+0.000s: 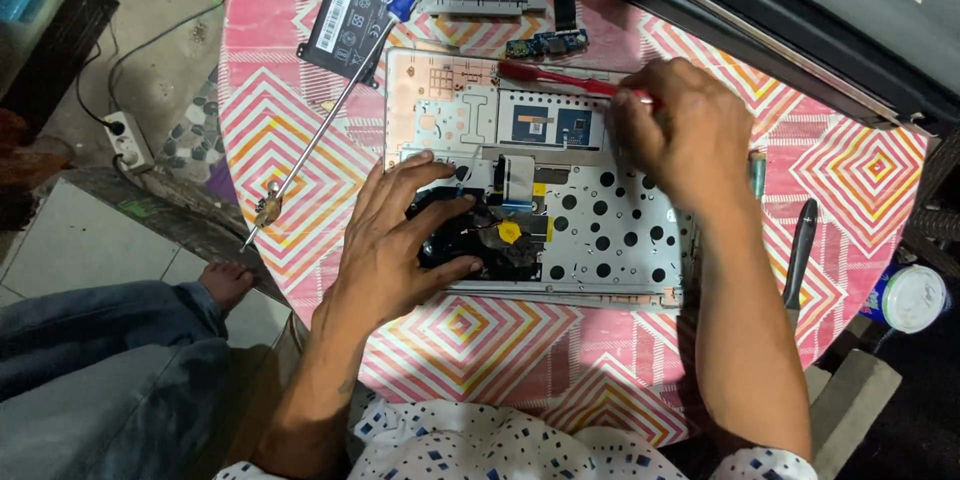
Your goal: Cleaning and disassembling internal components of a laptop chassis using a brush and screwdriver.
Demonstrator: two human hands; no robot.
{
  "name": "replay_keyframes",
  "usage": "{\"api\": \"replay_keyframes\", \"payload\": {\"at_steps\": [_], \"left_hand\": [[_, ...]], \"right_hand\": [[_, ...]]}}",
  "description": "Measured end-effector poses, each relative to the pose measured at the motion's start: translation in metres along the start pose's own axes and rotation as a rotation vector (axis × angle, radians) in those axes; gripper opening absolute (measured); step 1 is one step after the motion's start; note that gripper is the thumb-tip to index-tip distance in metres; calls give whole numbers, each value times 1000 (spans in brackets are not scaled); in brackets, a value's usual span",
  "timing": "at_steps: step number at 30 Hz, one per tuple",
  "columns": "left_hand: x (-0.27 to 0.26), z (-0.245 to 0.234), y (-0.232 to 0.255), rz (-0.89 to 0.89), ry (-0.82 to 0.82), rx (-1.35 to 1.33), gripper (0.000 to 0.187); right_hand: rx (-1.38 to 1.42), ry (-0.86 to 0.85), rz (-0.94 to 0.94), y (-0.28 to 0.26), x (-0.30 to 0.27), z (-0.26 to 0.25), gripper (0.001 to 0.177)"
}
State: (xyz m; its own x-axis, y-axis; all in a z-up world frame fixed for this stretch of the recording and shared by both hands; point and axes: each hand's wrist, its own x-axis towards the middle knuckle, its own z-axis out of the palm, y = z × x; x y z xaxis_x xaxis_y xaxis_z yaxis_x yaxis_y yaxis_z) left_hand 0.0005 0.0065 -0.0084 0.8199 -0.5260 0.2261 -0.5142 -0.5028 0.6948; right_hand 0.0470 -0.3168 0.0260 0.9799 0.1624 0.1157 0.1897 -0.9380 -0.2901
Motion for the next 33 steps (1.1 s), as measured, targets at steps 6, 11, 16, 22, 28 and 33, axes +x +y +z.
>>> {"api": "replay_keyframes", "payload": {"at_steps": [6, 11, 16, 22, 28, 33], "left_hand": [[1, -3, 2, -30, 3, -13, 57], [2, -3, 2, 9, 9, -13, 58], [1, -1, 3, 14, -3, -5, 56], [1, -3, 1, 13, 19, -29, 57], [-2, -2, -5, 28, -4, -20, 58], [-1, -2, -5, 39, -14, -23, 57]], "right_hand": [[17, -64, 28, 47, -14, -27, 10], [-19, -9, -40, 46, -8, -20, 5], [101, -38, -1, -24, 29, 0, 17], [97, -84, -30, -7, 20, -8, 15], [112, -31, -55, 38, 0, -15, 6], [15, -50, -48, -14, 28, 3, 15]]}}
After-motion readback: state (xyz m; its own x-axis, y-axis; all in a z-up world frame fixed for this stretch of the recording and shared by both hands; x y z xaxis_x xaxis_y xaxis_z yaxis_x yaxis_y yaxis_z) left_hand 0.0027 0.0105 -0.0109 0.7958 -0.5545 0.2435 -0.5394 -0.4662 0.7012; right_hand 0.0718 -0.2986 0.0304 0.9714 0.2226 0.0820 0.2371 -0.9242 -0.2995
